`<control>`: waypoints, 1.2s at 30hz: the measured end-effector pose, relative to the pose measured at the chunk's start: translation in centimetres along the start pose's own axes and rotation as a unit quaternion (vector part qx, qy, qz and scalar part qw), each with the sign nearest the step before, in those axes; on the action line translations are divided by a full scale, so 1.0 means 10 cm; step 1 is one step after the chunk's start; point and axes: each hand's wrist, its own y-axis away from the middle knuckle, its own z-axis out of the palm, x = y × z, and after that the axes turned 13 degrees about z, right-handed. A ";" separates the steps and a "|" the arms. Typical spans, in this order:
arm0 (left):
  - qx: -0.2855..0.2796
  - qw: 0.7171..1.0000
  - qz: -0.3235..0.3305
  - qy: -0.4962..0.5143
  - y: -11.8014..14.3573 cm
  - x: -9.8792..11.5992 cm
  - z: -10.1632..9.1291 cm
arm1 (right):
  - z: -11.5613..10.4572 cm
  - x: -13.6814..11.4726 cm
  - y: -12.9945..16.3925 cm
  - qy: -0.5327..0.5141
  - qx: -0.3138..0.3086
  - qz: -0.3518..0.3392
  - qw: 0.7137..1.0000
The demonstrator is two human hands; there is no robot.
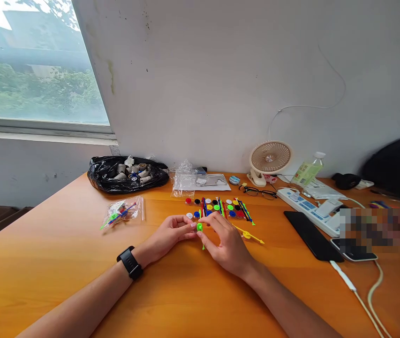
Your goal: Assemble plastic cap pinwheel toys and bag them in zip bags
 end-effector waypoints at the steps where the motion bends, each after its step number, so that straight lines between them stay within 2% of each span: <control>1: -0.006 1.000 0.000 -0.005 0.00 -0.01 -0.01 | 0.01 0.01 0.00 -0.004 -0.001 0.006 1.000; 7: -0.040 0.996 0.010 -0.077 0.00 -0.05 0.00 | 0.01 0.07 -0.03 -0.063 -0.049 0.044 0.996; 10: -0.066 0.972 0.062 -0.219 0.01 -0.01 0.01 | -0.07 0.12 -0.06 -0.058 -0.074 0.052 0.994; 11: -0.064 0.950 0.097 -0.289 0.01 0.01 0.00 | -0.11 0.13 -0.07 -0.042 -0.083 0.056 0.994; 13: -0.043 0.887 0.178 -0.425 0.02 0.04 -0.05 | -0.19 0.16 -0.08 0.020 -0.102 0.062 0.993; 16: -0.040 0.796 0.260 -0.545 0.01 0.05 -0.14 | -0.29 0.18 -0.09 0.154 -0.108 0.055 0.981; 18: -0.065 0.763 0.272 -0.583 0.00 0.03 -0.19 | -0.36 0.19 -0.08 0.218 -0.106 0.056 0.969; 20: -0.089 0.744 0.260 -0.609 -0.01 0.00 -0.21 | -0.41 0.20 -0.08 0.247 -0.113 0.074 0.960; 26: -0.089 0.729 0.253 -0.630 0.01 0.00 -0.18 | -0.57 0.32 -0.09 0.301 -0.134 0.174 0.928; 31: -0.067 0.726 0.262 -0.632 0.00 0.01 -0.18 | -0.72 0.33 -0.12 0.390 -0.149 0.258 0.871; 34: -0.060 0.735 0.263 -0.622 0.00 0.00 -0.17 | -0.82 0.31 -0.11 0.425 -0.162 0.287 0.843; 36: -0.058 0.749 0.260 -0.607 0.01 -0.01 -0.16 | -0.88 0.31 -0.11 0.435 -0.167 0.291 0.836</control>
